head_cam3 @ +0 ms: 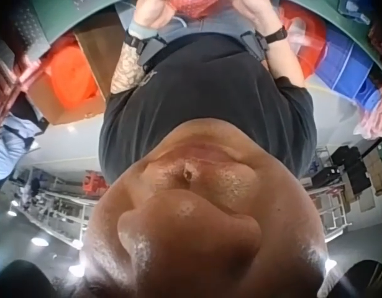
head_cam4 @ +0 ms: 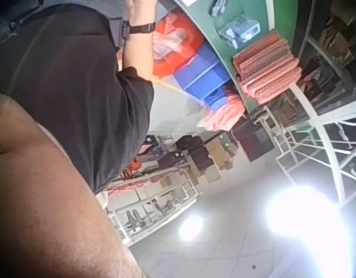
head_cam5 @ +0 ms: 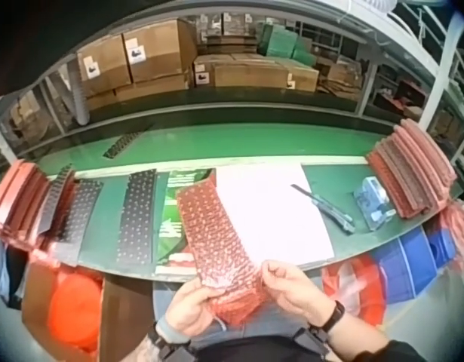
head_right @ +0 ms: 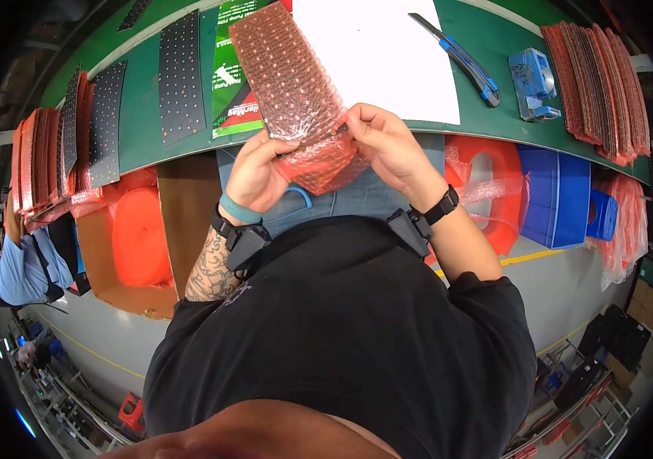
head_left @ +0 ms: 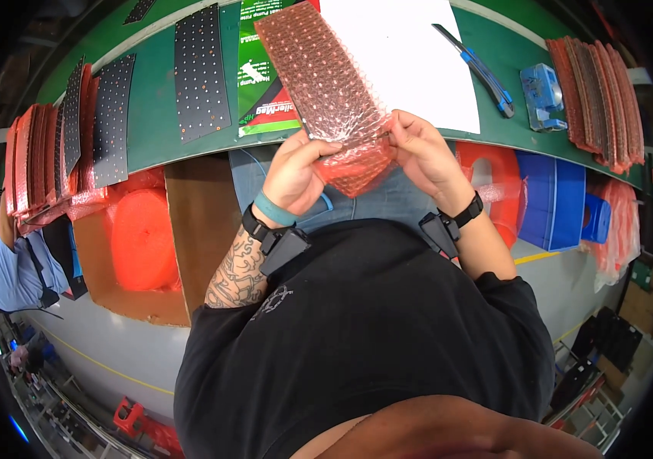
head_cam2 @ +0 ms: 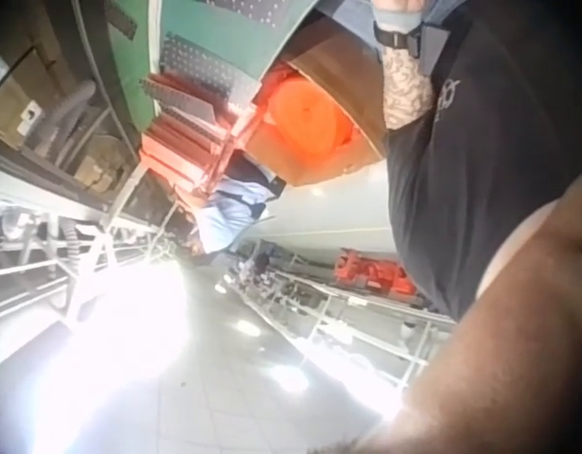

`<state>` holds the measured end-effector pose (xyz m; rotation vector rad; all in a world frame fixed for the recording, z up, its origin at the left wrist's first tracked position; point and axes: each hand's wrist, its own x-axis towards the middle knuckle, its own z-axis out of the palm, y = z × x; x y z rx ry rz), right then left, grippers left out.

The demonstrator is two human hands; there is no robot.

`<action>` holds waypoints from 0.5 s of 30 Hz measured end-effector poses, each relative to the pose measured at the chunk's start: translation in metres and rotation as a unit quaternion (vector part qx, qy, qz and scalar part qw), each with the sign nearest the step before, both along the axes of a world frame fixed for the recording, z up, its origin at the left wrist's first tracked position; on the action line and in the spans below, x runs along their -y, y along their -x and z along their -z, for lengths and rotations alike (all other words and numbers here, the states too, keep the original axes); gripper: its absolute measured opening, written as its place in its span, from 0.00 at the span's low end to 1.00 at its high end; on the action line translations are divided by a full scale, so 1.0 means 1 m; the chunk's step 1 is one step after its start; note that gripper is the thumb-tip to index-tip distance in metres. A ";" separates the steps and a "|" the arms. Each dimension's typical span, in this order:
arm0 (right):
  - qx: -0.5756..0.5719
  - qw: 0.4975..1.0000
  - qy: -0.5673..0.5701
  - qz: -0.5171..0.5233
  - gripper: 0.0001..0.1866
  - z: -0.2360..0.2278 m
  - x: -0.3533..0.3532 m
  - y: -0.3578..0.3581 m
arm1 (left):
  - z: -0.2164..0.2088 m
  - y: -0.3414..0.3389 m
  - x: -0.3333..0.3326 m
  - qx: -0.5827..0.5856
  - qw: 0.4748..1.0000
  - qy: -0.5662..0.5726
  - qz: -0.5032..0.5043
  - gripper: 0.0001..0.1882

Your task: Pack electronic components into anti-static bubble wrap sleeves at a production workbench.

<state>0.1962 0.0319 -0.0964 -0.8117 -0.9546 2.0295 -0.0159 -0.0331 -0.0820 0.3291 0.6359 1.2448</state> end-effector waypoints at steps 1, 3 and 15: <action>-0.014 0.999 0.035 -0.037 0.11 -0.009 -0.001 -0.002 | 0.000 0.006 0.000 -0.007 1.000 0.002 0.011 0.21; -0.043 0.988 0.104 -0.108 0.14 -0.022 -0.003 -0.004 | 0.002 0.009 0.001 -0.013 1.000 0.007 0.024 0.21; 0.118 0.989 0.014 -0.091 0.08 -0.004 -0.003 0.005 | 0.009 0.004 0.004 0.060 0.997 0.051 0.014 0.21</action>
